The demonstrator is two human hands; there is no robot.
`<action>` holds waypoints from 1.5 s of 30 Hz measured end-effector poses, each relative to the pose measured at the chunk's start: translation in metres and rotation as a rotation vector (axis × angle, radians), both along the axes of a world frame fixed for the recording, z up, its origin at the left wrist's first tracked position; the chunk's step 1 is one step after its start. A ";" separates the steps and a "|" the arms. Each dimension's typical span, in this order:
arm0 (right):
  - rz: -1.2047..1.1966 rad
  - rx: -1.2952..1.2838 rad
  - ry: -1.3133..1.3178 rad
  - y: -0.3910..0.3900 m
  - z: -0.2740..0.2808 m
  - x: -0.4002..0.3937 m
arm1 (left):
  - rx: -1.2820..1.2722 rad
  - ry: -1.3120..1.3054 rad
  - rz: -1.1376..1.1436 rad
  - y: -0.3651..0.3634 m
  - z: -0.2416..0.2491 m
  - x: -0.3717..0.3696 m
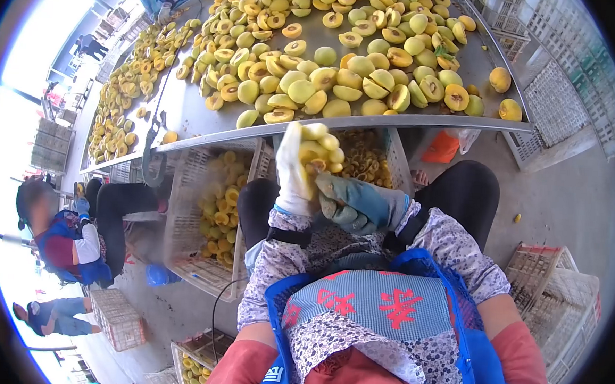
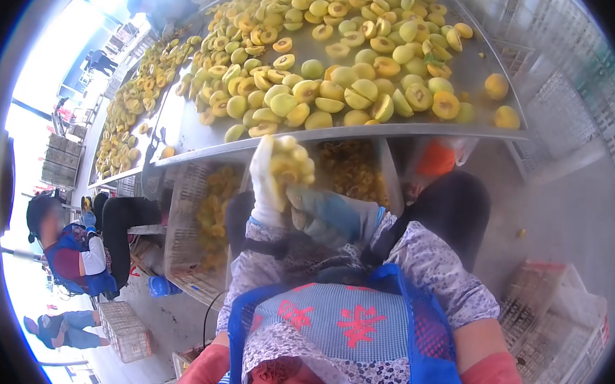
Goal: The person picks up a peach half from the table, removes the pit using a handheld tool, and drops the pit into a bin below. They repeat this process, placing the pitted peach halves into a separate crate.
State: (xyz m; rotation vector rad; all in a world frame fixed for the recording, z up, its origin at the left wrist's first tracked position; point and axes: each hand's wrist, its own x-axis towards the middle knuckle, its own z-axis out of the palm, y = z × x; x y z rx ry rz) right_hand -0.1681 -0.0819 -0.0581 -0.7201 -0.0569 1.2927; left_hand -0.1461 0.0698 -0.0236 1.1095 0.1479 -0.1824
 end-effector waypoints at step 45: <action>-0.509 -0.703 -1.224 0.025 0.000 0.014 | 0.993 -0.793 0.298 -0.010 0.006 0.007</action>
